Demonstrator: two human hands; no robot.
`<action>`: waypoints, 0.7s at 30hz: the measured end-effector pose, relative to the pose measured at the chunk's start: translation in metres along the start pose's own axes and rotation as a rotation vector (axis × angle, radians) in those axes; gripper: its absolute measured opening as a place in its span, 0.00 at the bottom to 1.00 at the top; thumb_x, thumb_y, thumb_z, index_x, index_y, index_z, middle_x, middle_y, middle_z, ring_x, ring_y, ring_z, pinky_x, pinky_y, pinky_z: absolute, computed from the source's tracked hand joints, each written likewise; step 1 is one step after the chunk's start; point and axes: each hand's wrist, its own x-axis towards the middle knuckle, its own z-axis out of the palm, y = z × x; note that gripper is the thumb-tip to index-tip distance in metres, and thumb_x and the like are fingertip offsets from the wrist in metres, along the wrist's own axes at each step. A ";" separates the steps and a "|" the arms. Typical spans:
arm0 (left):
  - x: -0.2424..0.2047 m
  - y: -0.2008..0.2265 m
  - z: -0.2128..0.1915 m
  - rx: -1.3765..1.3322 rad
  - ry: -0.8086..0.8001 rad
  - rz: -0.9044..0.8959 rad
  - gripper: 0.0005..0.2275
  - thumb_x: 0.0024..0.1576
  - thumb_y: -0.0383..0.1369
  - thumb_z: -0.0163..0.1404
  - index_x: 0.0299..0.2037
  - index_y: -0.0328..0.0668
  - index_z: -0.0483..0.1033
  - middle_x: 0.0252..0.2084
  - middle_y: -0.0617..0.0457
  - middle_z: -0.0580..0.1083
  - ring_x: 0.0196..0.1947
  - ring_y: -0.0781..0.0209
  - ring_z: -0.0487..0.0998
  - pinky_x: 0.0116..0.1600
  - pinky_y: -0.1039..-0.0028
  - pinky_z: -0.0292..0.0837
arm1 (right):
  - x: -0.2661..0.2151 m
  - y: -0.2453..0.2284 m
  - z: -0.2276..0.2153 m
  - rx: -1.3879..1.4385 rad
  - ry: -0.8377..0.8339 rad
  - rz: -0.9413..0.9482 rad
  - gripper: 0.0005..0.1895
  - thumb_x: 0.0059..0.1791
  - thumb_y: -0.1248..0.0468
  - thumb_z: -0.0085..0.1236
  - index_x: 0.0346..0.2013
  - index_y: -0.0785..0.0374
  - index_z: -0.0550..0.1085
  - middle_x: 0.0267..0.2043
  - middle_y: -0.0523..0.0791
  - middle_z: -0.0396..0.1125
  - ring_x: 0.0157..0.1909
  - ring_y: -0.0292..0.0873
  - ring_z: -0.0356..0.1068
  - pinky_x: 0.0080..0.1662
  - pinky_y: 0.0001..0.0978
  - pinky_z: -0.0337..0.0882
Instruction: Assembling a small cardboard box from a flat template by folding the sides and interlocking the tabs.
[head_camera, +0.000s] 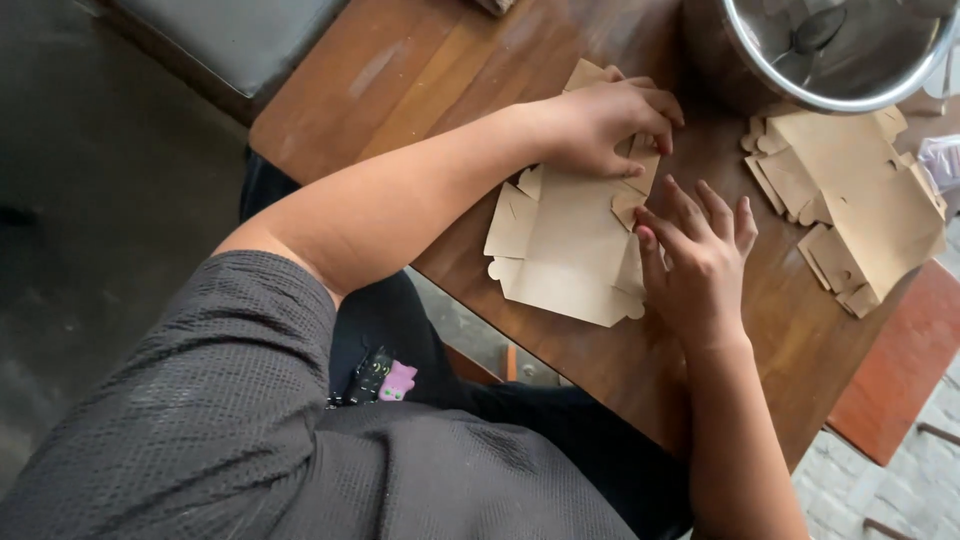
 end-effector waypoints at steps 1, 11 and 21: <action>0.000 -0.002 0.001 -0.009 -0.001 0.006 0.08 0.55 0.36 0.58 0.44 0.55 0.81 0.59 0.55 0.72 0.59 0.54 0.67 0.56 0.50 0.52 | 0.002 0.000 0.000 -0.006 -0.007 0.006 0.08 0.61 0.61 0.56 0.47 0.53 0.83 0.63 0.49 0.74 0.65 0.60 0.68 0.71 0.57 0.48; -0.003 0.000 -0.007 0.113 -0.069 0.083 0.16 0.54 0.31 0.56 0.53 0.47 0.81 0.62 0.47 0.71 0.62 0.46 0.66 0.55 0.48 0.54 | 0.005 -0.005 -0.010 0.086 -0.101 0.013 0.11 0.59 0.63 0.54 0.52 0.61 0.81 0.67 0.51 0.69 0.68 0.62 0.63 0.69 0.63 0.46; -0.008 0.015 -0.006 0.242 -0.006 0.050 0.16 0.54 0.33 0.55 0.54 0.50 0.83 0.55 0.48 0.69 0.55 0.43 0.64 0.48 0.49 0.58 | 0.002 0.000 -0.009 0.123 -0.052 0.011 0.11 0.59 0.59 0.54 0.41 0.52 0.85 0.63 0.47 0.73 0.66 0.60 0.66 0.70 0.60 0.46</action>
